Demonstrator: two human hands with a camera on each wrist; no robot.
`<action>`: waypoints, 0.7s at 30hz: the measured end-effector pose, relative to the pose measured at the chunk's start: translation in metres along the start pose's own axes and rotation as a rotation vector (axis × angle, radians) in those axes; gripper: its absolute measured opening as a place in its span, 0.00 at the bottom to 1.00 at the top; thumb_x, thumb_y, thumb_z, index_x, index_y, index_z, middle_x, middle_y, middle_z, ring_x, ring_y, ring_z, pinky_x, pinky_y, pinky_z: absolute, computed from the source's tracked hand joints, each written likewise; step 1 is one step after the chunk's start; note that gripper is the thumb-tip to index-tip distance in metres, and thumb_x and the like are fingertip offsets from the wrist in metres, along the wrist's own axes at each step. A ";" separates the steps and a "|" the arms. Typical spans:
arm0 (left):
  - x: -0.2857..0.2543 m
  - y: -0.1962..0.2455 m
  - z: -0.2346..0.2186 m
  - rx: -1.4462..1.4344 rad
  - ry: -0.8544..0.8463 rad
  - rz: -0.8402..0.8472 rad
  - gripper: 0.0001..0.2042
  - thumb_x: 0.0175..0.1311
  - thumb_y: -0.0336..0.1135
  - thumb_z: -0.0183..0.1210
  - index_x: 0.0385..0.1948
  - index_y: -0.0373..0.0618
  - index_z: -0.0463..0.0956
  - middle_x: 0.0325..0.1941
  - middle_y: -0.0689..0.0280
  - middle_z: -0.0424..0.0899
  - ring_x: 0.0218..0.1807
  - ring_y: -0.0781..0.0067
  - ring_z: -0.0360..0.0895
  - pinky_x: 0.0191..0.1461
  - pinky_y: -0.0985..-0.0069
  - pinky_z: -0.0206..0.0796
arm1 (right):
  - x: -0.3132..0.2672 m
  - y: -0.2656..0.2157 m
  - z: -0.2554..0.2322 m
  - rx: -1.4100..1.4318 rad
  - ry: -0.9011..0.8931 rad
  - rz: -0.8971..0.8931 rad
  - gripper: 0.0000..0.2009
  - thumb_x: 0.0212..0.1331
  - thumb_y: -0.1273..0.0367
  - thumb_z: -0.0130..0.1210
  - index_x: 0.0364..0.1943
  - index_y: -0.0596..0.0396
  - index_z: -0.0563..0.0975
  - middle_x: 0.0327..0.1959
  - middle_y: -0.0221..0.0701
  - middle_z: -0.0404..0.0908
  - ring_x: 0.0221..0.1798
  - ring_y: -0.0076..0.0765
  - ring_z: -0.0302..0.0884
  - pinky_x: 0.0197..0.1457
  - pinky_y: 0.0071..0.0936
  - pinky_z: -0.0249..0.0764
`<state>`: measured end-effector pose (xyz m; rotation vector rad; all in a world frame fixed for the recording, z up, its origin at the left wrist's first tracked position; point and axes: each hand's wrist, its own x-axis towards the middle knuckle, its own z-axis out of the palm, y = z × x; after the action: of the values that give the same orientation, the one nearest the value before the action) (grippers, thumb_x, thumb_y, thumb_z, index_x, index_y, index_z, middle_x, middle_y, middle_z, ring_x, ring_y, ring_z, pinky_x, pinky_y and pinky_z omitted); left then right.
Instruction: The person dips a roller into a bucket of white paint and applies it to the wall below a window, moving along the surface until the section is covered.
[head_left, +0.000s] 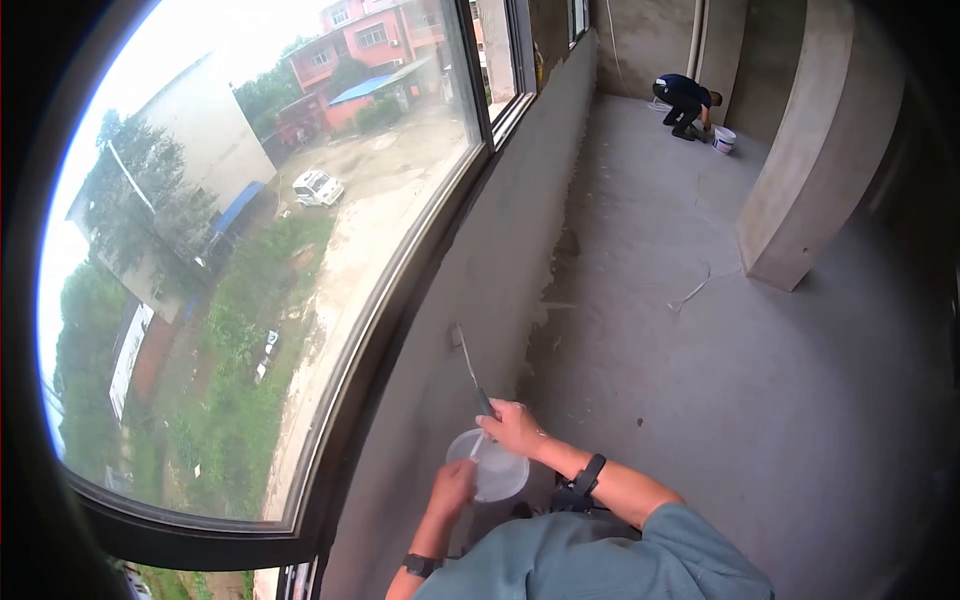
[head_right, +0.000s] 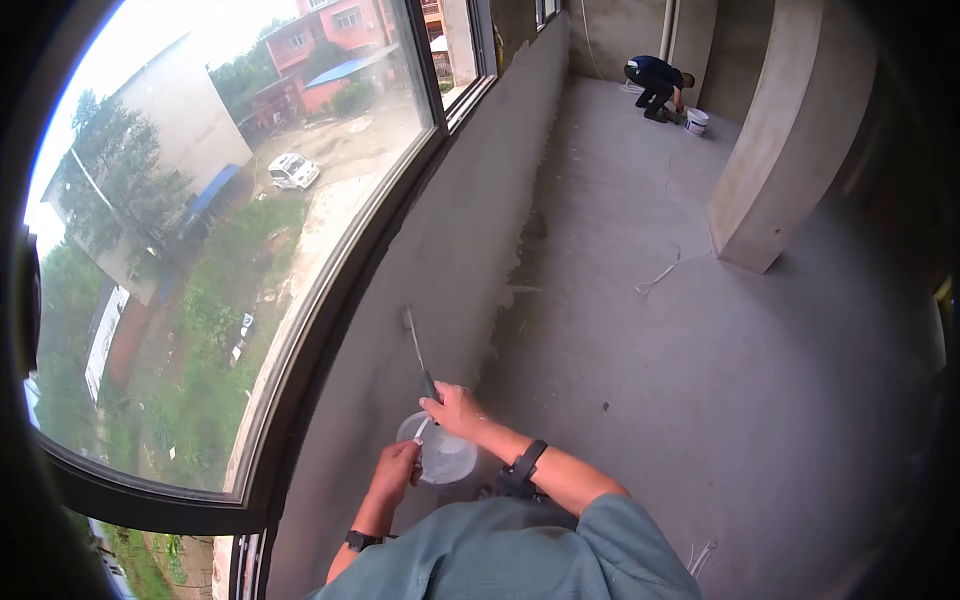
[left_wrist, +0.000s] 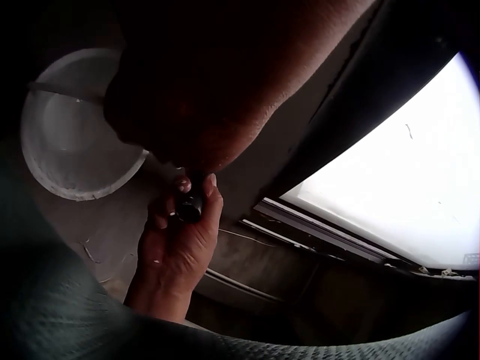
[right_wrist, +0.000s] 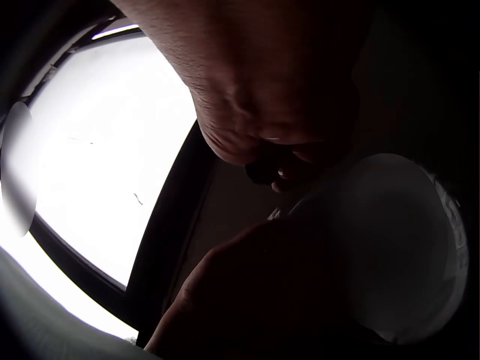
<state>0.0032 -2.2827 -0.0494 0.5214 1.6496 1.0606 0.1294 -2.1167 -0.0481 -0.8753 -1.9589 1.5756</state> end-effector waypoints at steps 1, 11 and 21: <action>0.003 0.006 0.006 -0.006 0.007 0.003 0.15 0.72 0.40 0.54 0.25 0.43 0.76 0.20 0.71 0.74 0.20 0.79 0.69 0.22 0.76 0.60 | 0.011 0.001 -0.010 0.009 0.017 -0.017 0.11 0.67 0.64 0.58 0.35 0.61 0.77 0.22 0.33 0.83 0.27 0.25 0.81 0.34 0.30 0.76; 0.015 0.033 0.034 -0.061 0.099 0.019 0.15 0.75 0.42 0.53 0.26 0.44 0.72 0.19 0.71 0.69 0.18 0.77 0.66 0.20 0.76 0.57 | 0.104 0.014 -0.064 -0.032 0.164 -0.079 0.15 0.66 0.60 0.57 0.31 0.59 0.77 0.23 0.38 0.84 0.29 0.44 0.86 0.38 0.40 0.79; 0.020 0.025 0.029 -0.066 0.070 -0.007 0.16 0.74 0.41 0.54 0.25 0.45 0.72 0.19 0.71 0.69 0.17 0.77 0.65 0.19 0.75 0.57 | 0.048 0.001 -0.027 -0.153 0.078 -0.128 0.17 0.63 0.59 0.59 0.39 0.61 0.75 0.27 0.49 0.81 0.35 0.63 0.80 0.41 0.50 0.75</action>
<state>0.0185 -2.2438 -0.0404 0.4387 1.6702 1.1355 0.1152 -2.0634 -0.0440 -0.8389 -2.0568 1.3149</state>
